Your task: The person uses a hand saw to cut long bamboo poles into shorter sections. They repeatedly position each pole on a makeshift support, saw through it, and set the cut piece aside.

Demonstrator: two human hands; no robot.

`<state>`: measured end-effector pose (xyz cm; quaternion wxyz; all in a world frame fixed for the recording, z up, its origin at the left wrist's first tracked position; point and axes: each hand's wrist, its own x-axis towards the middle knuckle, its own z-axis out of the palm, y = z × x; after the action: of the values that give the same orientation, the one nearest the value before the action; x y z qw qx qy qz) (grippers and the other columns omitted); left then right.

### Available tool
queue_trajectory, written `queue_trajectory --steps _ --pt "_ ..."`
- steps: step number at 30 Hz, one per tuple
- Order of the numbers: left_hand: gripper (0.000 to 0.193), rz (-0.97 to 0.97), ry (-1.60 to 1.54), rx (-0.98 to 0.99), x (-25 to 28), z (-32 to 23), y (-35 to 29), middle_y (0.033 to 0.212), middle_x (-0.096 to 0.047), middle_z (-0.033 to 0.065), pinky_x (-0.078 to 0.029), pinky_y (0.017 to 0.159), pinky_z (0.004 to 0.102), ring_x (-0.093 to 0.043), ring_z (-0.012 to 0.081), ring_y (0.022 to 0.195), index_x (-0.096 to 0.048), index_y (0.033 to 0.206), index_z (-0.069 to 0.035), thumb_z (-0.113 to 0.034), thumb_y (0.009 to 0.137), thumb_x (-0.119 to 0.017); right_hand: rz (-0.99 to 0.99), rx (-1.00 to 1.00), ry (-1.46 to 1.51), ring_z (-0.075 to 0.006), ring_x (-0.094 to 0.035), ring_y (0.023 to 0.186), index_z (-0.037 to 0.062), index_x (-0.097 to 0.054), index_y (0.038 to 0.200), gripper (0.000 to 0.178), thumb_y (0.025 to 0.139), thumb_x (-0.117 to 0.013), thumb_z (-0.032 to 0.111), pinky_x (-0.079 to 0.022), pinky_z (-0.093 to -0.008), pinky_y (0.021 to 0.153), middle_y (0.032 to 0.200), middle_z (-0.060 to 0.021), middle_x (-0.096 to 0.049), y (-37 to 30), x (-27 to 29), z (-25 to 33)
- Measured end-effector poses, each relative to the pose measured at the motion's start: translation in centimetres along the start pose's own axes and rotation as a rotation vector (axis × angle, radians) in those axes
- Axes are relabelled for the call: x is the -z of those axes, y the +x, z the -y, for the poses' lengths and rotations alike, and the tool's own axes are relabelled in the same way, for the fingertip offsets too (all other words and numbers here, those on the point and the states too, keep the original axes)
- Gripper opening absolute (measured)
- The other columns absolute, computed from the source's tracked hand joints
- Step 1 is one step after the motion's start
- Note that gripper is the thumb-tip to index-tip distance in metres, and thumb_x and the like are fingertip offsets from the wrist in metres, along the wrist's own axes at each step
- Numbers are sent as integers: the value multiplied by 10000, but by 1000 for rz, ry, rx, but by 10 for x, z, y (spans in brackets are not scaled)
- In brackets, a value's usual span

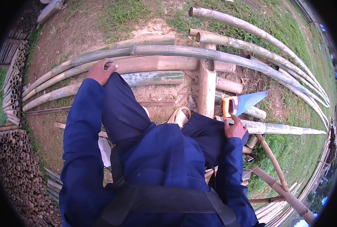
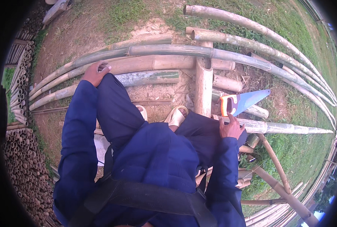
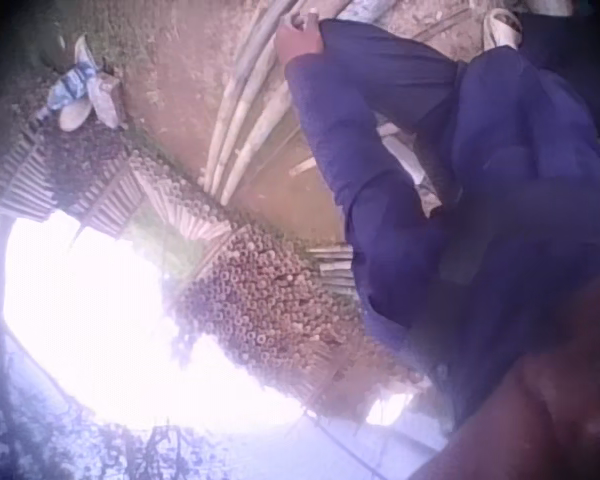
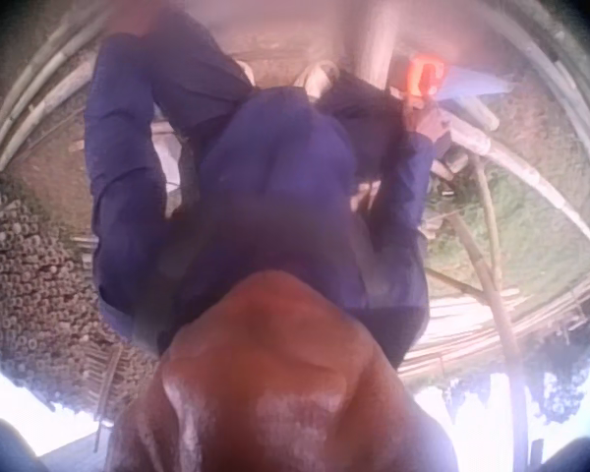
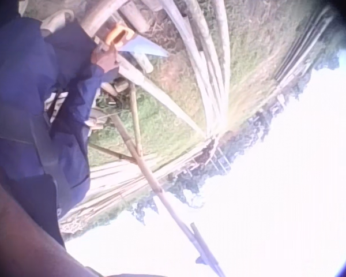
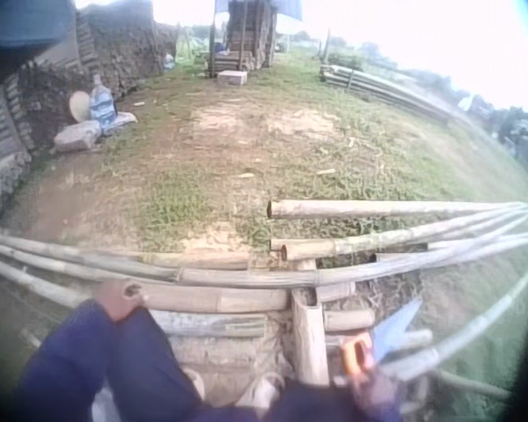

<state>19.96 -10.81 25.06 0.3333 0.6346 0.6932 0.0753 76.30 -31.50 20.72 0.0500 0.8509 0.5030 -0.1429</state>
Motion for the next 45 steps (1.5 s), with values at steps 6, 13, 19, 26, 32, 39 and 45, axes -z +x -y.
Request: queue_trajectory --steps 6,13,19,26,32,39,45 --pt "922 -74 503 -343 -39 -46 105 1516 -520 188 -381 1188 463 -475 360 1421 -468 1515 -85 -576 808 -799 -10 47 324 -351 -729 1010 60 -703 1253 513 862 -768 385 -555 -446 904 1071 -157 -769 74 -25 -13" --pt "1081 49 670 -305 -98 -85 155 1494 -553 133 -313 1232 464 -500 303 1408 -473 1515 -110 -715 685 -812 114 -89 280 -429 -681 1122 36 -613 1353 565 882 -728 327 -524 -484 997 1190 -244 -717 134 -85 -41" --pt "809 -20 668 -419 -104 -79 160 1179 -717 140 -466 1053 482 -670 324 1139 -640 1284 -107 -618 691 -843 202 18 164 -429 -646 1200 13 -558 1412 668 858 -759 325 -503 -480 1042 1303 -264 -666 143 -109 -38" --pt "559 64 676 -324 -114 -87 166 1016 -751 192 -560 904 492 -722 386 1018 -719 1100 -60 -481 746 -816 193 -1 91 -431 -656 1165 21 -601 1306 577 829 -747 309 -512 -493 1007 1232 -248 -693 157 -111 -46" --pt "511 55 647 -350 -99 -102 147 987 -746 222 -572 858 511 -728 397 973 -692 1094 -30 -413 772 -801 -317 -233 137 -455 -687 1051 46 -623 1316 559 867 -686 372 -528 -546 911 1118 -272 -718 125 -43 -24" --pt "477 -26 538 -616 -154 -196 118 899 -748 199 -584 783 477 -740 376 861 -645 1054 -7 -364 782 -805 -854 -440 928 -193 -601 719 -65 -681 1030 317 942 -779 224 -490 -352 689 840 -92 -682 72 25 -93" --pt "450 -127 389 -713 -273 -315 102 895 -751 156 -566 771 420 -748 293 864 -652 1070 31 -278 771 -786 -1144 -339 1028 -128 -551 651 -30 -683 1084 209 974 -731 141 -453 -286 604 767 -40 -614 1 94 -42"
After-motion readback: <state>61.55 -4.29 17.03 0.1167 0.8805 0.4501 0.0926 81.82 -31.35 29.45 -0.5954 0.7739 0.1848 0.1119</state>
